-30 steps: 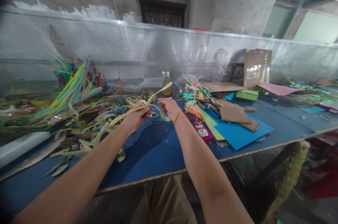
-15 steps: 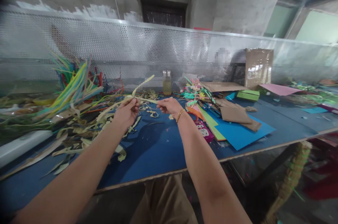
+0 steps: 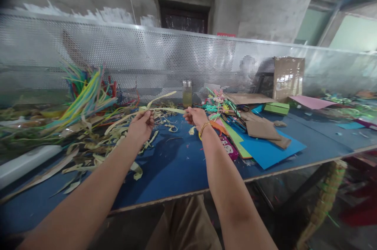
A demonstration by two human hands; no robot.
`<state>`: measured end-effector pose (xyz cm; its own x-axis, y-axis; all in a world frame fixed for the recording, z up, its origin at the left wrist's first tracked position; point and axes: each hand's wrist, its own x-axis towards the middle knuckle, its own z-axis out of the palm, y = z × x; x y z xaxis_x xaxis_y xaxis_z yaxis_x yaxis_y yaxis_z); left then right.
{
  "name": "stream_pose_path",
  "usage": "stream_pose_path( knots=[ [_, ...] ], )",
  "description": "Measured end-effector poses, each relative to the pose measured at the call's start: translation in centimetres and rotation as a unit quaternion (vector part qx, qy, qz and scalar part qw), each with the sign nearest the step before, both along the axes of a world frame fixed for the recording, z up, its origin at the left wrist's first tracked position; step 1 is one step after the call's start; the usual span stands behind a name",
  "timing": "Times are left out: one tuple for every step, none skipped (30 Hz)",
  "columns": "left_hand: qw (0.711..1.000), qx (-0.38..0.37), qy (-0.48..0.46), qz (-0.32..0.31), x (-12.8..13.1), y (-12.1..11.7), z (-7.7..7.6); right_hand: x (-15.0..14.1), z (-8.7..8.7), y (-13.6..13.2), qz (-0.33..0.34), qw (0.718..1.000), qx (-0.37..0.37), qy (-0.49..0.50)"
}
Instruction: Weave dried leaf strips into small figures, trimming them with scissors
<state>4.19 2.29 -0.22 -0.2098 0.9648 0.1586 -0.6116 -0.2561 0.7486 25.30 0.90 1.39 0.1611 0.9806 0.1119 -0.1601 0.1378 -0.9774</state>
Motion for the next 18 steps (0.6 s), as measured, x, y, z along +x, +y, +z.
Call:
stream_pose_path(
  knots=[
    [1.000,0.000,-0.007,0.004,-0.1,0.1,0.0,0.5,-0.1,0.1,-0.027,0.999,0.012,-0.036],
    [1.000,0.001,-0.012,0.007,-0.2,0.1,0.1,1.1,-0.1,0.3,-0.055,0.995,0.023,-0.083],
    [1.000,0.003,-0.014,0.007,-0.2,0.1,0.1,1.7,-0.2,0.4,-0.080,0.986,0.030,-0.140],
    [1.000,0.006,-0.012,0.004,-0.1,0.1,0.1,2.2,-0.3,0.4,-0.092,0.975,0.029,-0.200],
    [1.000,0.008,-0.007,-0.002,0.0,0.0,0.1,2.6,-0.4,0.5,-0.095,0.961,0.023,-0.258],
    [1.000,0.008,-0.001,-0.010,0.1,-0.2,0.1,2.8,-0.6,0.5,-0.084,0.945,0.010,-0.316],
    [1.000,0.007,0.004,-0.017,0.3,-0.3,0.1,2.9,-0.7,0.5,-0.064,0.927,-0.009,-0.368],
    [1.000,0.004,0.008,-0.022,0.5,-0.5,0.0,2.8,-0.8,0.5,-0.040,0.909,-0.028,-0.414],
    [1.000,0.001,0.011,-0.024,0.6,-0.6,0.0,2.6,-1.0,0.5,-0.017,0.891,-0.042,-0.452],
    [1.000,-0.002,0.014,-0.023,0.7,-0.7,0.0,2.3,-1.1,0.5,0.001,0.877,-0.044,-0.479],
    [1.000,-0.004,0.018,-0.020,0.8,-0.8,0.1,1.9,-1.1,0.5,0.015,0.870,-0.032,-0.492],
    [1.000,-0.004,0.021,-0.017,0.8,-0.8,0.1,1.5,-1.1,0.4,0.025,0.872,-0.004,-0.489],
    [1.000,-0.003,0.025,-0.015,0.8,-0.9,0.1,1.1,-1.0,0.4,0.030,0.880,0.033,-0.472],
    [1.000,-0.001,0.026,-0.013,0.7,-0.8,0.2,0.6,-0.9,0.3,0.030,0.893,0.075,-0.442],
    [1.000,0.002,0.025,-0.011,0.6,-0.8,0.2,0.2,-0.8,0.2,0.026,0.909,0.114,-0.400],
    [1.000,0.007,0.021,-0.009,0.5,-0.7,0.3,-0.2,-0.6,0.1,0.019,0.924,0.145,-0.352],
    [1.000,0.011,0.016,-0.004,0.4,-0.7,0.4,-0.6,-0.4,0.1,0.007,0.938,0.169,-0.302],
    [1.000,0.015,0.010,0.003,0.3,-0.6,0.4,-0.9,-0.2,0.0,-0.006,0.949,0.187,-0.254]
  ],
)
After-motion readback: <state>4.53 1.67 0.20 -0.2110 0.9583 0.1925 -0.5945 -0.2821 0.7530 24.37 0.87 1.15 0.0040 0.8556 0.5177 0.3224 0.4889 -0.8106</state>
